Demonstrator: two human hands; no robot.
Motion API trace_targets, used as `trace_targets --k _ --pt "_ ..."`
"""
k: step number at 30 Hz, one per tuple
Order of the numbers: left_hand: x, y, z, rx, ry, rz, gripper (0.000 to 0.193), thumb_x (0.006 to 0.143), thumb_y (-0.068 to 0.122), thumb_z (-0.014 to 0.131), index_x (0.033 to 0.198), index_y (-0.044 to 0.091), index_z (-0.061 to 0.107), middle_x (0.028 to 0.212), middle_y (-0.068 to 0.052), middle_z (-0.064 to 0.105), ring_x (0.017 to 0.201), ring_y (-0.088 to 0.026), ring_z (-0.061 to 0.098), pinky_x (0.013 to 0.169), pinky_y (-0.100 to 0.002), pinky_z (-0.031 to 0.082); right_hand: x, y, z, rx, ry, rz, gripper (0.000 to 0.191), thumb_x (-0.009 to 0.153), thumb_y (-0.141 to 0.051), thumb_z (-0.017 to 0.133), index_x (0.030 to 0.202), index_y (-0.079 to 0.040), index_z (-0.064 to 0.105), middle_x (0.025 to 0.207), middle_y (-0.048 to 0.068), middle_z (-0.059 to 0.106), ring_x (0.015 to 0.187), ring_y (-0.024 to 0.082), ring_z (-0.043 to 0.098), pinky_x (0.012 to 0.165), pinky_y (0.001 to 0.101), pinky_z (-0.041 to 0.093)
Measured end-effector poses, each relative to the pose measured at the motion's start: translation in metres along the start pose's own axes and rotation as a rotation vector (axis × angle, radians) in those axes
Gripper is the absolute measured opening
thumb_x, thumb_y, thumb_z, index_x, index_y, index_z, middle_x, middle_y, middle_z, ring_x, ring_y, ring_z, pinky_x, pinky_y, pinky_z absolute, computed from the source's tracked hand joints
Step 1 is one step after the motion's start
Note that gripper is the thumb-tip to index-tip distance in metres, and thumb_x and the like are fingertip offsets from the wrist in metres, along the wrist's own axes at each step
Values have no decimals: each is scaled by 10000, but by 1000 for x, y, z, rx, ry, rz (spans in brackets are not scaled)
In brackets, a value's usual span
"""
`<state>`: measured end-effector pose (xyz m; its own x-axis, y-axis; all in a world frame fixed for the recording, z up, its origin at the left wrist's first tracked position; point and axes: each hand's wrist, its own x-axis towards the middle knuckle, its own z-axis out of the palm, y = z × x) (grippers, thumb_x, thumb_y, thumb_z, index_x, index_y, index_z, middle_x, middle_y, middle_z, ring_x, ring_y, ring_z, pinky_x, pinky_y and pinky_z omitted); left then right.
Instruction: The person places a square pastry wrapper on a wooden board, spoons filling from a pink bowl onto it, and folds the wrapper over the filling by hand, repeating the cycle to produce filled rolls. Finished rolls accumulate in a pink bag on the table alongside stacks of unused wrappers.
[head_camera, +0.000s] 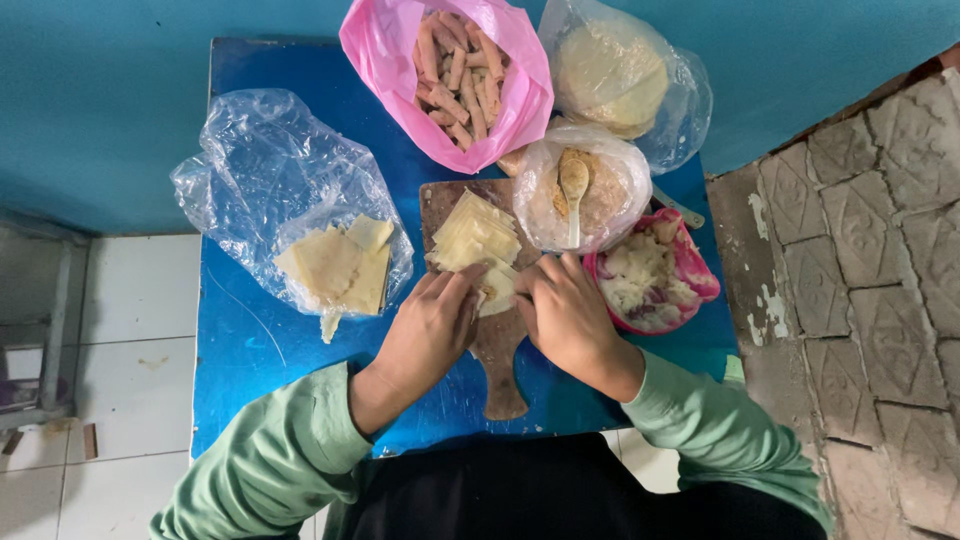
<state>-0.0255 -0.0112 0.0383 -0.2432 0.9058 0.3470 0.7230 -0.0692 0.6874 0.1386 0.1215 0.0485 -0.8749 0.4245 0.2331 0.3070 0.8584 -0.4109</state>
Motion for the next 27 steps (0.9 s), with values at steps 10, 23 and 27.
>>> trace_targets --k 10,23,27 --pt "-1 -2 2 48 9 3 375 927 35 632 1299 24 583 980 -173 621 925 -380 594 819 -470 509 -2 3 11 395 -7 170 269 855 -41 766 1036 -44 567 908 109 648 870 287 672 749 387 544" --pt "-1 -7 2 205 -30 48 199 859 64 692 1056 51 675 982 -112 624 951 -323 595 802 -427 522 2 -7 1 195 66 -138 284 837 -14 704 1112 -48 641 999 110 651 983 346 608 844 439 494" --pt "1 -7 -2 215 -79 45 230 852 123 695 1067 44 684 992 -115 635 961 -325 604 795 -424 522 6 -8 -3 46 35 -205 210 829 -93 717 1037 -70 724 924 72 643 933 325 582 809 445 455"
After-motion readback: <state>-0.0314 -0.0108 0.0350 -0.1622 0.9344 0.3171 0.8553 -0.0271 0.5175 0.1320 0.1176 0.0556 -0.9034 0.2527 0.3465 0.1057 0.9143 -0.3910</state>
